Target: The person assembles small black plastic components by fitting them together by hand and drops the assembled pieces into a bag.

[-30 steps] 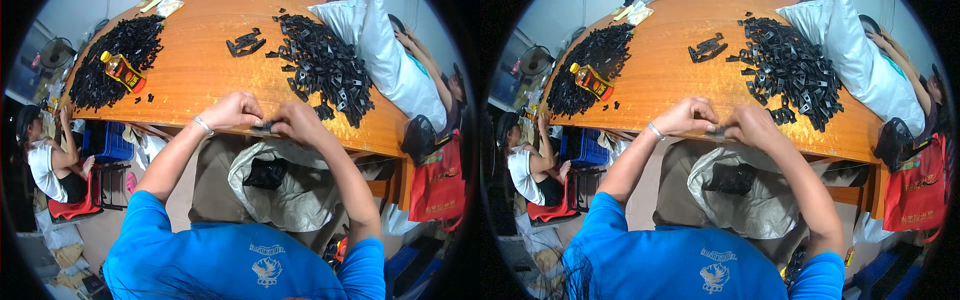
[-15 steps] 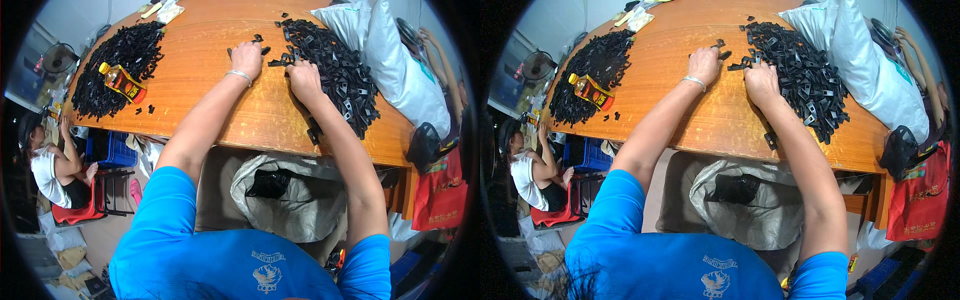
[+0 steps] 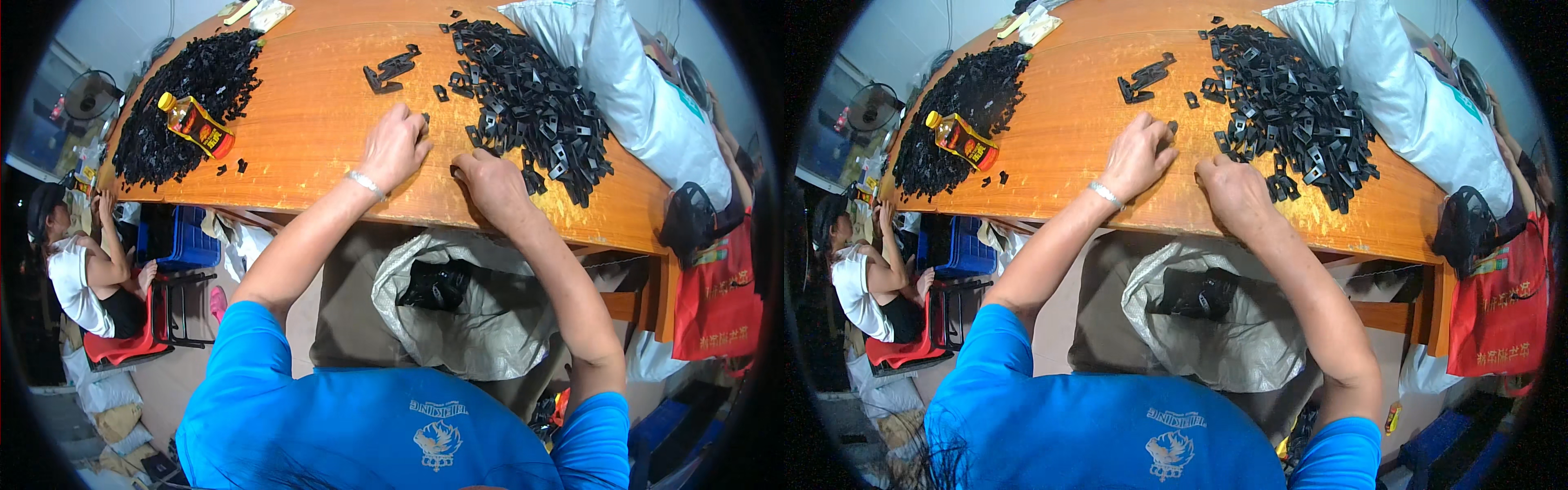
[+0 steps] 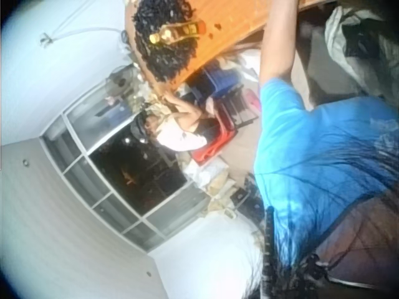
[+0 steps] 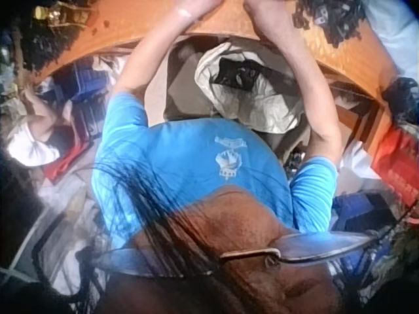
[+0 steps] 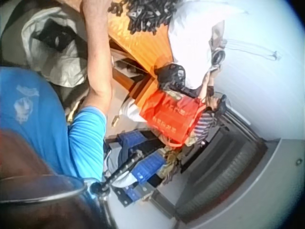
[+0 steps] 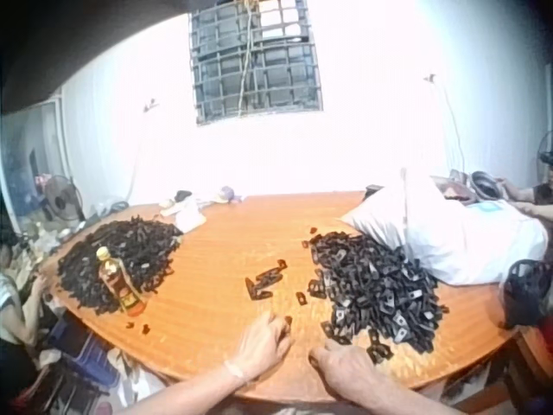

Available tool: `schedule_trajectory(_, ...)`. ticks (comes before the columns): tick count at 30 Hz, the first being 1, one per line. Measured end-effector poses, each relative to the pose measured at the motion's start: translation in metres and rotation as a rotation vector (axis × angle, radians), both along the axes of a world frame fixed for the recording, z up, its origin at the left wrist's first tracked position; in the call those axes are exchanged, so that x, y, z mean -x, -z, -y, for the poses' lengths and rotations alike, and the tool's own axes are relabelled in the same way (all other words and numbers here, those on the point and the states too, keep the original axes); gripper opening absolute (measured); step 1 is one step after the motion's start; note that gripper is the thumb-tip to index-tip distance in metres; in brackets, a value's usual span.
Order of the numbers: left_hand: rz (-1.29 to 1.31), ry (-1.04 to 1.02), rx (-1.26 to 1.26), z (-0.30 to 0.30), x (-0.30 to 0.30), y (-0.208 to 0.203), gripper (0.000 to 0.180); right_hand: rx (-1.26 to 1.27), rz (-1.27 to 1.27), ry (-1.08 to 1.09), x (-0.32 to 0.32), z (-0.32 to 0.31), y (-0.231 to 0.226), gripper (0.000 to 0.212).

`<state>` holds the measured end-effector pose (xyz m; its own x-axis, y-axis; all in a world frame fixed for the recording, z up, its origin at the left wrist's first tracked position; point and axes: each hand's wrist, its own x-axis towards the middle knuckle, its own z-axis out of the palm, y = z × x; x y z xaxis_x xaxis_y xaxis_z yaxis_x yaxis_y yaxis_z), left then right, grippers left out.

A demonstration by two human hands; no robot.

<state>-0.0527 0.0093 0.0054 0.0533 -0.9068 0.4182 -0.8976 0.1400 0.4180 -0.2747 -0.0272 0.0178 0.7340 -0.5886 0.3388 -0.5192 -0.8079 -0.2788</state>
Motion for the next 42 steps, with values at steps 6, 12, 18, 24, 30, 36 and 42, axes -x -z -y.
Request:
schedule_trajectory(6,-0.020,0.127,-0.051,-0.023,-0.010,-0.005,0.024,0.070,-0.176,0.005,0.004,-0.009,-0.006,0.011)
schedule_trajectory(12,0.284,0.222,0.127,-0.023,-0.021,-0.019,0.022,-0.094,-0.032,0.074,-0.008,-0.014,-0.015,0.014)
schedule_trajectory(18,-0.134,0.221,-0.044,-0.036,-0.025,-0.003,0.027,-0.129,0.150,0.095,-0.028,-0.011,0.002,0.021)
schedule_trajectory(24,-0.147,0.171,-0.002,-0.042,-0.036,0.008,0.022,-0.141,0.145,0.047,-0.033,-0.003,0.006,0.017)
schedule_trajectory(30,-0.153,0.134,0.035,-0.034,-0.022,0.014,0.020,-0.004,0.056,-0.095,-0.051,0.018,0.010,0.016)
schedule_trajectory(36,-0.301,0.397,-0.238,-0.046,-0.035,0.000,0.018,-0.166,-0.067,-0.146,-0.011,-0.013,-0.007,0.021)
schedule_trajectory(42,-0.433,-0.028,-0.094,-0.007,-0.095,0.010,0.029,-0.366,-0.199,-0.251,0.010,-0.041,-0.043,0.026)
